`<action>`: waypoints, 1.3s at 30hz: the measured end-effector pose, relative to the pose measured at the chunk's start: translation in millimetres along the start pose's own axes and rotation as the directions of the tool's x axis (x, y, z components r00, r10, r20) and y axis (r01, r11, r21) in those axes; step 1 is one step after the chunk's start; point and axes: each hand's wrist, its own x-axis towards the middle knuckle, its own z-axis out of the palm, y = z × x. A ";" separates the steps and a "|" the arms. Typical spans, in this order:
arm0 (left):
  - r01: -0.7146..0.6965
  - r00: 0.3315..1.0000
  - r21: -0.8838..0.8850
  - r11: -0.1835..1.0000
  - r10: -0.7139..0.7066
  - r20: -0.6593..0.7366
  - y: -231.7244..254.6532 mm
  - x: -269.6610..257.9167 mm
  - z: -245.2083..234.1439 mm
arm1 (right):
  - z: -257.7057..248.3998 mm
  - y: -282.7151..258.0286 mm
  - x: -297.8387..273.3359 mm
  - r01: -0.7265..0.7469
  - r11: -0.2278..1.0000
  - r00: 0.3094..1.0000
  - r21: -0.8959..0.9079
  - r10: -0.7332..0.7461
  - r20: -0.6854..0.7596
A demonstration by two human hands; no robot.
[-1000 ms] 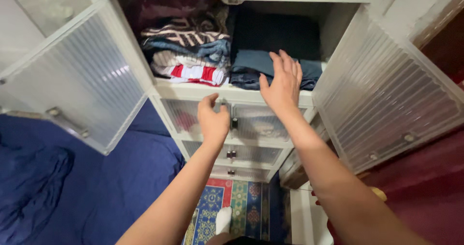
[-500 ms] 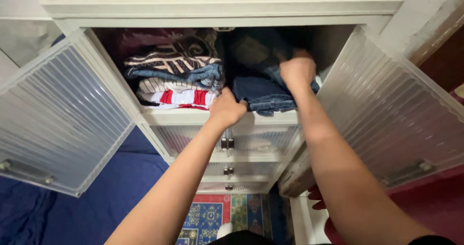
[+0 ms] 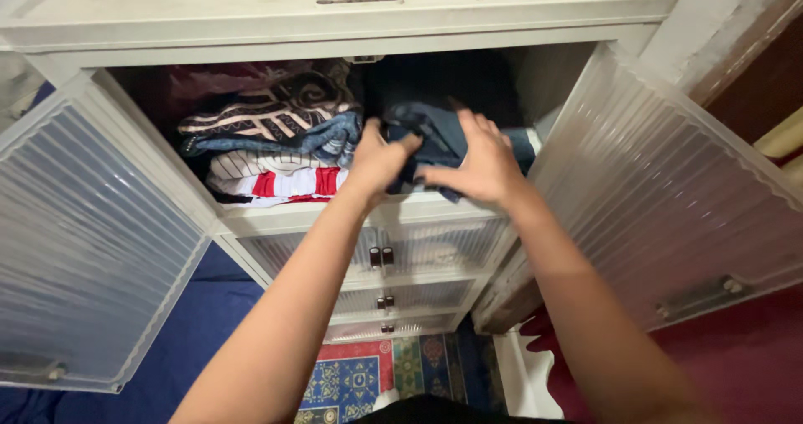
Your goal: The person sorts through clothing and accessories in a plastic storage cabinet, moves items onto a bed, and places various objects like a white handbag, a black purse, and small red garments into lower drawers before closing them.
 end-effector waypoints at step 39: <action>0.376 0.923 -0.067 0.924 -0.367 0.119 -45.2 71.7 14.2 | 10.7 -21.9 -12.6 -0.125 0.968 0.992 -0.219 0.119 -0.039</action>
